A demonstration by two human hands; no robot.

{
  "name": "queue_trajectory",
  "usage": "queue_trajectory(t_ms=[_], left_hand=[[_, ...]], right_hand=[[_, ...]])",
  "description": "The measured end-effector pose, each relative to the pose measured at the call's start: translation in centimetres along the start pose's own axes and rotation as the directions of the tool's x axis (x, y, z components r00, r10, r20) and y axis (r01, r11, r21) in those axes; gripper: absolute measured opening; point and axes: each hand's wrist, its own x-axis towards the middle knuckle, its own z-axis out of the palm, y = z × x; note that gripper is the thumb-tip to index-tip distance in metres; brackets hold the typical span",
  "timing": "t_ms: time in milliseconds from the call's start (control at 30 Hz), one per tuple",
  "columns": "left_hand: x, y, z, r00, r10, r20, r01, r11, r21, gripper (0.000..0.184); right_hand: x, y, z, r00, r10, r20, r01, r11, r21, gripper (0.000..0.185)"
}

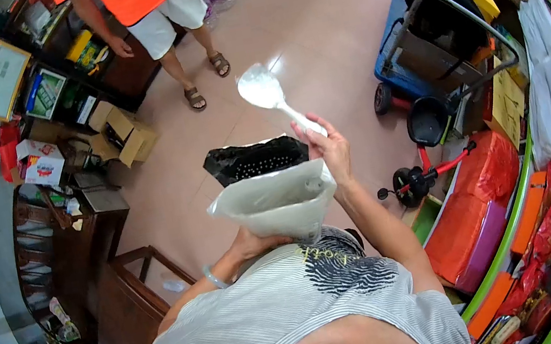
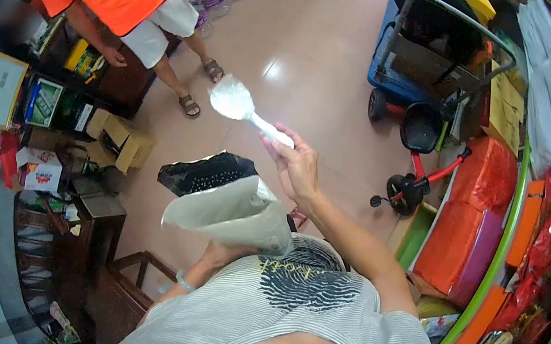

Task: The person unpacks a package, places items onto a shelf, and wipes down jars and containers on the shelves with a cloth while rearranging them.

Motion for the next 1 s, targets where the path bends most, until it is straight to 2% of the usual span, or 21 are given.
queue_trajectory(t_ms=[67, 200, 333, 433, 533, 633, 733, 833, 933, 1000], left_hand=[[0.3, 0.2, -0.1, 1.000, -0.014, 0.026, 0.014, 1.000, -0.014, 0.072], [0.5, 1.0, -0.3, 1.000, -0.009, 0.016, 0.010, 0.998, -0.066, 0.074], [0.6, 1.8, -0.6, 1.000, -0.023, 0.016, 0.024, 0.997, -0.075, 0.074], [0.9, 1.7, -0.7, 0.999, -0.035, 0.027, 0.039, 0.987, -0.153, 0.073], [1.0, 1.1, -1.2, 0.999, 0.024, 0.038, -0.023, 1.000, -0.015, 0.071], [0.8, 1.9, -1.2, 0.998, -0.067, 0.022, 0.067, 0.998, -0.010, 0.070], [1.1, 1.8, -1.5, 0.999, 0.008, 0.032, -0.008, 1.000, 0.007, 0.070], [1.2, 1.7, -1.1, 0.997, 0.072, -0.036, -0.074, 0.996, -0.055, 0.065], [1.0, 1.8, -1.4, 0.994, 0.083, -0.067, -0.086, 0.995, -0.043, 0.064], [1.0, 1.5, -1.4, 0.995, 0.076, -0.066, -0.078, 0.997, -0.018, 0.063]], right_hand=[[1.6, 0.0, -0.6, 0.998, -0.065, 0.013, 0.062, 0.983, 0.176, 0.037], [2.8, -0.7, -0.6, 0.994, -0.111, -0.007, 0.110, 0.970, 0.217, 0.034], [3.6, -1.0, -0.6, 0.995, -0.099, -0.016, 0.099, 0.960, 0.260, 0.033], [4.1, -1.0, -0.9, 0.996, -0.090, -0.028, 0.094, 0.954, 0.284, 0.032], [4.8, -1.1, -1.0, 0.995, -0.095, -0.033, 0.101, 0.947, 0.305, 0.031], [5.6, -1.4, -0.9, 0.993, -0.093, -0.071, 0.111, 0.942, 0.317, 0.028], [6.1, -1.8, -0.6, 0.995, -0.076, -0.062, 0.095, 0.909, 0.406, 0.028], [6.8, -1.5, -0.8, 0.996, -0.084, -0.037, 0.092, 0.897, 0.433, 0.028], [7.6, -0.6, -1.5, 0.994, -0.108, 0.025, 0.084, 0.877, 0.474, 0.027], [7.6, -0.2, -1.6, 0.996, -0.085, 0.001, 0.072, 0.858, 0.508, 0.027]])
